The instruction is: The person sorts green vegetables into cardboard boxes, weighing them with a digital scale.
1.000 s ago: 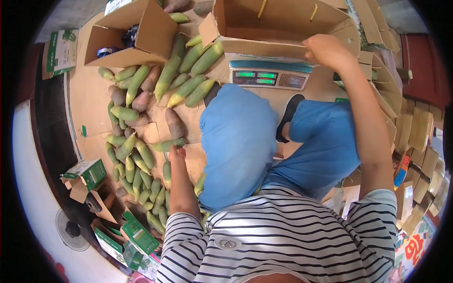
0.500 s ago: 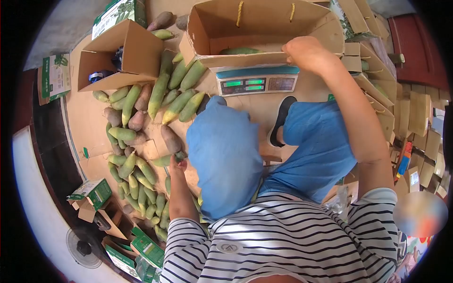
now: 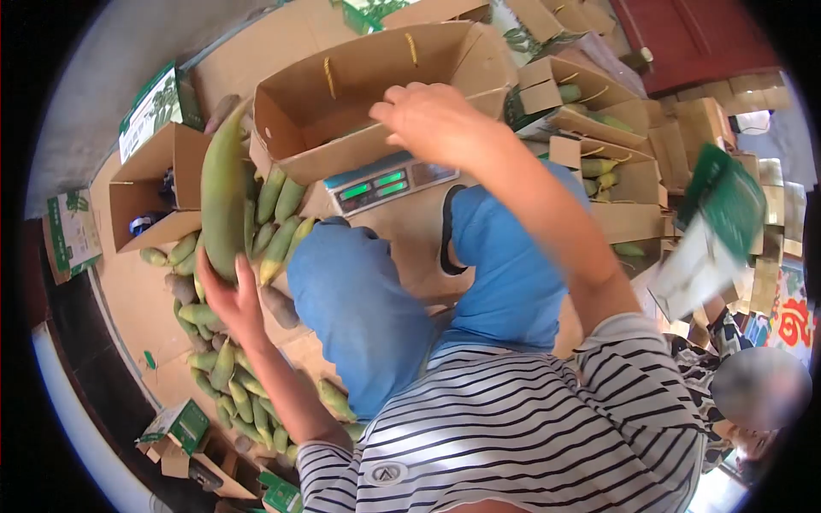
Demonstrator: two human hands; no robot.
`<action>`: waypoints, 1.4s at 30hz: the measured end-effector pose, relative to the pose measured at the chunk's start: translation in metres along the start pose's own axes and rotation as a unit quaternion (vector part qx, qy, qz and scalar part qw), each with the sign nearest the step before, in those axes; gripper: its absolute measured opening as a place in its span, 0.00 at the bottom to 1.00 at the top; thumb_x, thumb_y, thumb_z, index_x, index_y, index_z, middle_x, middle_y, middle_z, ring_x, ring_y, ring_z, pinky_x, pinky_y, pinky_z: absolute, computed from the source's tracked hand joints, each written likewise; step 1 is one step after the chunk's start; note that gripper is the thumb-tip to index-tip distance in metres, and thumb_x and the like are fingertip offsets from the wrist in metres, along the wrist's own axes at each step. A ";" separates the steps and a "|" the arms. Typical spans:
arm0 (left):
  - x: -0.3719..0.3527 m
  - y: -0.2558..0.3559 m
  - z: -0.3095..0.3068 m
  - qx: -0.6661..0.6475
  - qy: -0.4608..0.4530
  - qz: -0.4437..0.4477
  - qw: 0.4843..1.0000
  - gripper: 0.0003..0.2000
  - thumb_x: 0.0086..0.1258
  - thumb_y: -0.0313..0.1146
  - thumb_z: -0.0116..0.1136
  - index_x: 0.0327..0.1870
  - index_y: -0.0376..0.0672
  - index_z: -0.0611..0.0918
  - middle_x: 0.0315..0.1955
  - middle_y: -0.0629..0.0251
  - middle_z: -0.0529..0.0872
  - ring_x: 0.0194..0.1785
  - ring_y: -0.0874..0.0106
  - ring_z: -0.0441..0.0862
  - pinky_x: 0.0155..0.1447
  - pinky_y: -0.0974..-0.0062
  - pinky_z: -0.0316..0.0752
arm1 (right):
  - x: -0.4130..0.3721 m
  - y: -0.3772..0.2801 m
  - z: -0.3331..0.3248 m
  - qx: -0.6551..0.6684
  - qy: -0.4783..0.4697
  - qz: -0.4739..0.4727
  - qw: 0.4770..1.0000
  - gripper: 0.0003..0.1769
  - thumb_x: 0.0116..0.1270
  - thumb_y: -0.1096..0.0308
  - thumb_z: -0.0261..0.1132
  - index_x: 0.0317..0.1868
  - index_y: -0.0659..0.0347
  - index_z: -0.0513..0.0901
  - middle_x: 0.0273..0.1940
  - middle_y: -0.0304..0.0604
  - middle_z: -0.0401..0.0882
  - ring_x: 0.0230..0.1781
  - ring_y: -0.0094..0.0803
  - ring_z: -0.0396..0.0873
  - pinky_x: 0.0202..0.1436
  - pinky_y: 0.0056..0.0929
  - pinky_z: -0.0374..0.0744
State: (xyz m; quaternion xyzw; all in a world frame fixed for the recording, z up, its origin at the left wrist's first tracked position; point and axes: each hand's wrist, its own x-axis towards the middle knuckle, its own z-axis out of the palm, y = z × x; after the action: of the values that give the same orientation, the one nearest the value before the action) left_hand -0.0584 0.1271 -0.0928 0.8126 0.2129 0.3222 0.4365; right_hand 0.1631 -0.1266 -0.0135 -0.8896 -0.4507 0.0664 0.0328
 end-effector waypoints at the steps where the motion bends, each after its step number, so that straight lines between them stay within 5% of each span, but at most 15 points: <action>1: 0.027 0.041 0.013 0.052 -0.047 0.044 0.997 0.22 0.62 0.27 0.57 0.58 0.34 0.69 0.50 0.54 0.75 0.53 0.66 0.73 0.57 0.71 0.67 | -0.015 -0.013 -0.021 0.029 0.093 -0.009 0.995 0.13 0.58 0.65 0.63 0.44 0.57 0.80 0.47 0.45 0.77 0.49 0.40 0.75 0.48 0.38 0.75; 4: 0.083 0.082 0.064 0.130 -0.140 0.224 0.956 0.25 0.58 0.28 0.59 0.58 0.37 0.69 0.49 0.50 0.75 0.52 0.55 0.73 0.57 0.66 0.67 | -0.074 -0.029 -0.067 0.040 0.311 0.027 0.949 0.16 0.58 0.66 0.64 0.48 0.57 0.79 0.51 0.43 0.76 0.54 0.40 0.72 0.55 0.36 0.72; 8: 0.107 0.045 0.130 0.131 -0.291 0.237 0.918 0.22 0.60 0.33 0.59 0.54 0.36 0.72 0.49 0.48 0.76 0.54 0.54 0.73 0.59 0.65 0.67 | -0.178 0.081 -0.094 -0.155 0.439 0.235 0.853 0.18 0.58 0.64 0.63 0.50 0.56 0.79 0.55 0.49 0.72 0.54 0.45 0.71 0.56 0.38 0.70; 11: 0.100 0.026 0.144 0.139 -0.392 0.194 0.889 0.19 0.64 0.39 0.57 0.50 0.35 0.75 0.46 0.48 0.77 0.52 0.53 0.74 0.56 0.64 0.69 | -0.272 0.194 -0.055 -0.254 0.307 0.406 0.822 0.34 0.57 0.53 0.66 0.61 0.59 0.68 0.57 0.59 0.68 0.60 0.53 0.65 0.62 0.41 0.65; 15: 0.083 0.036 0.132 0.205 -0.457 0.153 0.852 0.24 0.64 0.51 0.55 0.46 0.36 0.78 0.42 0.50 0.80 0.50 0.55 0.76 0.53 0.64 0.71 | -0.346 0.276 -0.006 -0.140 0.215 0.540 0.802 0.46 0.54 0.37 0.61 0.60 0.70 0.67 0.60 0.64 0.64 0.63 0.53 0.62 0.64 0.42 0.63; 19: 0.089 0.036 0.123 0.225 -0.481 0.191 0.826 0.14 0.63 0.38 0.54 0.44 0.37 0.78 0.39 0.51 0.80 0.47 0.54 0.77 0.49 0.62 0.72 | -0.361 0.306 -0.013 -0.086 0.143 0.650 0.742 0.55 0.48 0.29 0.60 0.61 0.73 0.65 0.57 0.65 0.68 0.62 0.53 0.64 0.65 0.40 0.62; 21: 0.093 0.032 0.124 0.197 -0.492 0.207 0.822 0.11 0.62 0.33 0.54 0.42 0.38 0.78 0.37 0.50 0.81 0.45 0.53 0.77 0.48 0.61 0.72 | -0.373 0.322 -0.004 -0.045 0.150 0.658 0.736 0.51 0.48 0.31 0.62 0.60 0.68 0.69 0.53 0.60 0.74 0.58 0.53 0.70 0.61 0.42 0.67; 23: 0.095 0.039 0.125 0.230 -0.502 0.185 0.813 0.11 0.62 0.32 0.53 0.43 0.38 0.78 0.37 0.50 0.81 0.44 0.52 0.77 0.49 0.60 0.72 | -0.385 0.326 0.000 0.135 0.147 0.681 0.705 0.46 0.50 0.33 0.63 0.57 0.65 0.72 0.51 0.54 0.76 0.53 0.45 0.73 0.57 0.38 0.70; 26: 0.098 0.045 0.128 0.270 -0.499 0.194 0.800 0.10 0.62 0.32 0.53 0.42 0.39 0.77 0.36 0.50 0.81 0.43 0.52 0.78 0.47 0.59 0.72 | -0.398 0.323 -0.002 0.389 0.121 0.678 0.612 0.38 0.52 0.37 0.65 0.52 0.61 0.77 0.49 0.46 0.78 0.46 0.34 0.78 0.51 0.31 0.76; 29: 0.096 0.048 0.132 0.310 -0.496 0.224 0.780 0.10 0.61 0.33 0.54 0.40 0.40 0.77 0.36 0.52 0.80 0.42 0.54 0.79 0.45 0.58 0.73 | -0.397 0.325 0.000 0.521 0.162 0.553 0.630 0.27 0.59 0.48 0.65 0.50 0.60 0.77 0.44 0.43 0.80 0.40 0.28 0.79 0.44 0.25 0.78; 32: 0.085 0.131 0.131 0.364 -0.495 0.261 0.745 0.13 0.58 0.36 0.60 0.41 0.40 0.76 0.38 0.55 0.78 0.44 0.56 0.78 0.46 0.60 0.73 | -0.382 0.322 -0.006 0.610 0.274 0.448 0.593 0.19 0.63 0.55 0.62 0.48 0.60 0.77 0.40 0.38 0.80 0.37 0.24 0.78 0.41 0.24 0.77; 35: 0.059 0.205 0.127 0.224 -0.489 0.345 0.769 0.14 0.57 0.37 0.59 0.41 0.40 0.75 0.37 0.58 0.76 0.46 0.58 0.76 0.47 0.63 0.71 | -0.316 0.284 -0.072 0.485 0.315 0.399 0.712 0.14 0.65 0.57 0.60 0.42 0.58 0.77 0.34 0.32 0.77 0.34 0.18 0.74 0.38 0.17 0.72; 38: 0.020 0.238 0.129 0.241 -0.453 0.417 0.750 0.12 0.58 0.38 0.57 0.39 0.43 0.76 0.35 0.61 0.76 0.42 0.64 0.76 0.43 0.68 0.69 | -0.256 0.251 -0.125 0.411 0.296 0.291 0.812 0.14 0.66 0.62 0.59 0.46 0.63 0.76 0.36 0.33 0.78 0.37 0.16 0.73 0.40 0.16 0.72; 42: -0.006 0.218 0.141 0.232 -0.450 0.399 0.764 0.08 0.57 0.34 0.55 0.36 0.43 0.78 0.32 0.61 0.77 0.38 0.64 0.77 0.40 0.68 0.69 | -0.171 0.182 -0.174 0.258 0.385 0.235 0.854 0.13 0.67 0.63 0.59 0.44 0.65 0.76 0.36 0.33 0.77 0.35 0.15 0.71 0.41 0.16 0.70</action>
State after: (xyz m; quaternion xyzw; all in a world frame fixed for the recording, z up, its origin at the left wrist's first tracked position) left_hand 0.0517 -0.0730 0.0320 0.9525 -0.2832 0.0052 0.1123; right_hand 0.2339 -0.3716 0.1526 -0.8831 -0.1462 -0.1613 0.4157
